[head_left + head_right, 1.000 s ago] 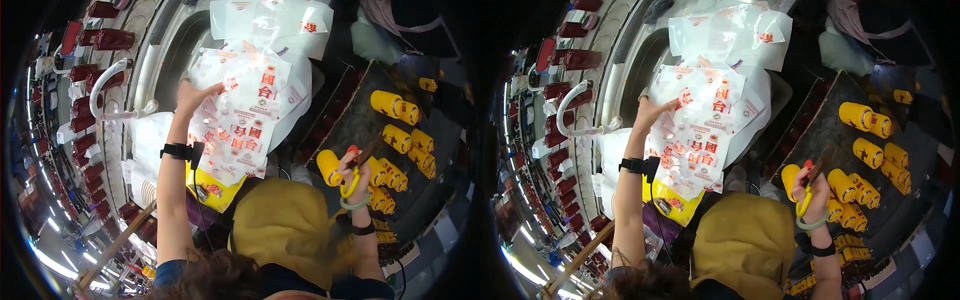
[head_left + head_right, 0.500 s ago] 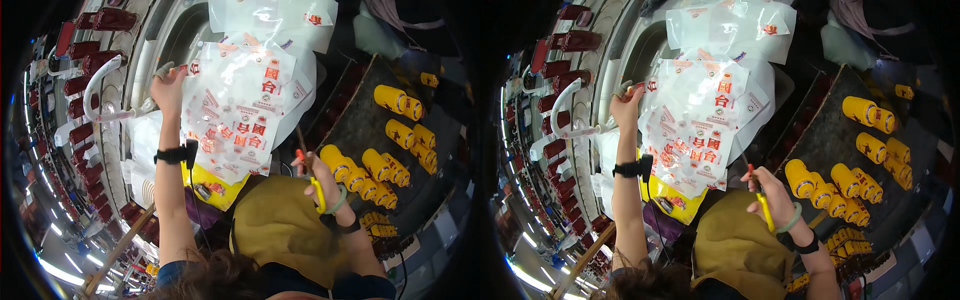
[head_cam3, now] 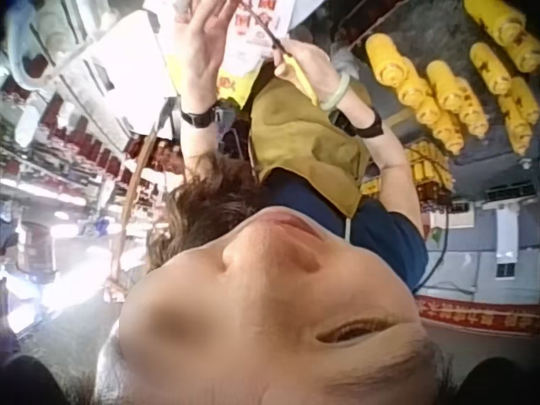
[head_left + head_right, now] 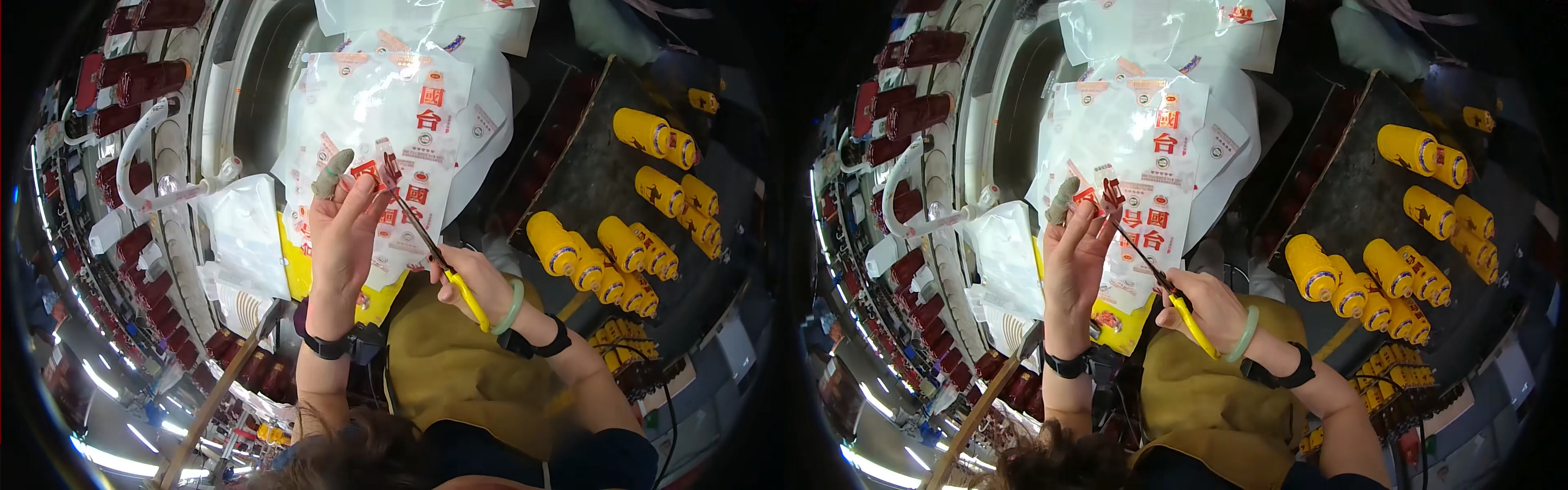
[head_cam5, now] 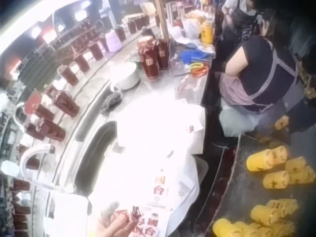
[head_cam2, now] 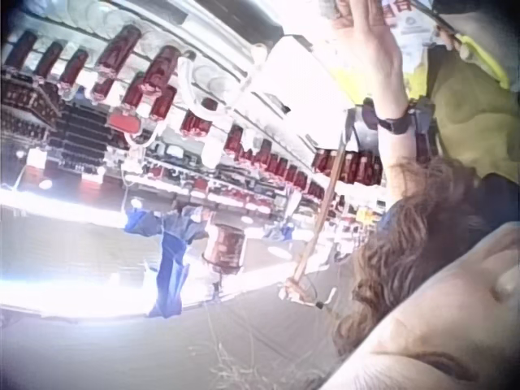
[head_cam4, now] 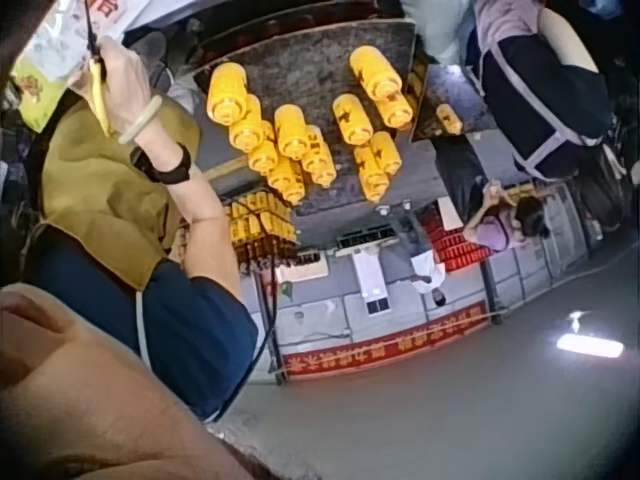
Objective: The person is inspecting yellow ceramic bottles and using scissors to cut individual labels from a larger plastic sheet in a manufacturing setting.
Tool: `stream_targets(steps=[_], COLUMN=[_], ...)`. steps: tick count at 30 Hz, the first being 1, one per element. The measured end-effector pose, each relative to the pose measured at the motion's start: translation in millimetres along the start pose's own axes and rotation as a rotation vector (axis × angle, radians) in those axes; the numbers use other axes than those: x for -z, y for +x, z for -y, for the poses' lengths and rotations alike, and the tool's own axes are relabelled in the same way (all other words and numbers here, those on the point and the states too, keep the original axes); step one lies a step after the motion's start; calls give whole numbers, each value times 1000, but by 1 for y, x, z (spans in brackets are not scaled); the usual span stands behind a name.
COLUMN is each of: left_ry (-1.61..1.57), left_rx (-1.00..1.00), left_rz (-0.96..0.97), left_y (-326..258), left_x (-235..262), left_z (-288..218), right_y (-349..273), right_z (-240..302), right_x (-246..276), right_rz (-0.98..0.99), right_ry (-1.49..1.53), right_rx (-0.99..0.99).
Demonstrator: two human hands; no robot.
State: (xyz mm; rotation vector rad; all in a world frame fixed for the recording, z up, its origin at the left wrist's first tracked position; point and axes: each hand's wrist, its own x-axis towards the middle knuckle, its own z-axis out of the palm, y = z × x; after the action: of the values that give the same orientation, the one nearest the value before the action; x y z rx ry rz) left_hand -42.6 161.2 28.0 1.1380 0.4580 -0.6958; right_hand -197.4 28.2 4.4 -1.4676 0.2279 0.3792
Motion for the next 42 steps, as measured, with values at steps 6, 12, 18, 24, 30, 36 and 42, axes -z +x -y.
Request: stream_targets(steps=[6, 12, 18, 24, 30, 36, 42], left_ry=[-83, -75, -8, 69, 76, 63, 45], left_rx=[-36, -75, -166, -251, -283, -258, -267], left_rz=[-13, -57, -158, -250, -258, -260, -259], left_y=[-4, -7, -11, -14, -14, -16, -17], left_x=[-8, -16, -23, -30, -31, -29, -28], left_z=[18, 24, 28, 33, 35, 35, 35], right_y=[3, 7, 8, 12, 13, 10, 10], right_z=[5, 9, 7, 1, -1, 2, 3], right_x=[4, 9, 9, 9, 9, 8, 8], right_rz=[-13, -42, -50, -85, -99, -98, -75], right_ry=[132, 102, 86, 19, -57, 52, 85], right_rx=[-71, -115, -86, -11, -41, -62, -70])
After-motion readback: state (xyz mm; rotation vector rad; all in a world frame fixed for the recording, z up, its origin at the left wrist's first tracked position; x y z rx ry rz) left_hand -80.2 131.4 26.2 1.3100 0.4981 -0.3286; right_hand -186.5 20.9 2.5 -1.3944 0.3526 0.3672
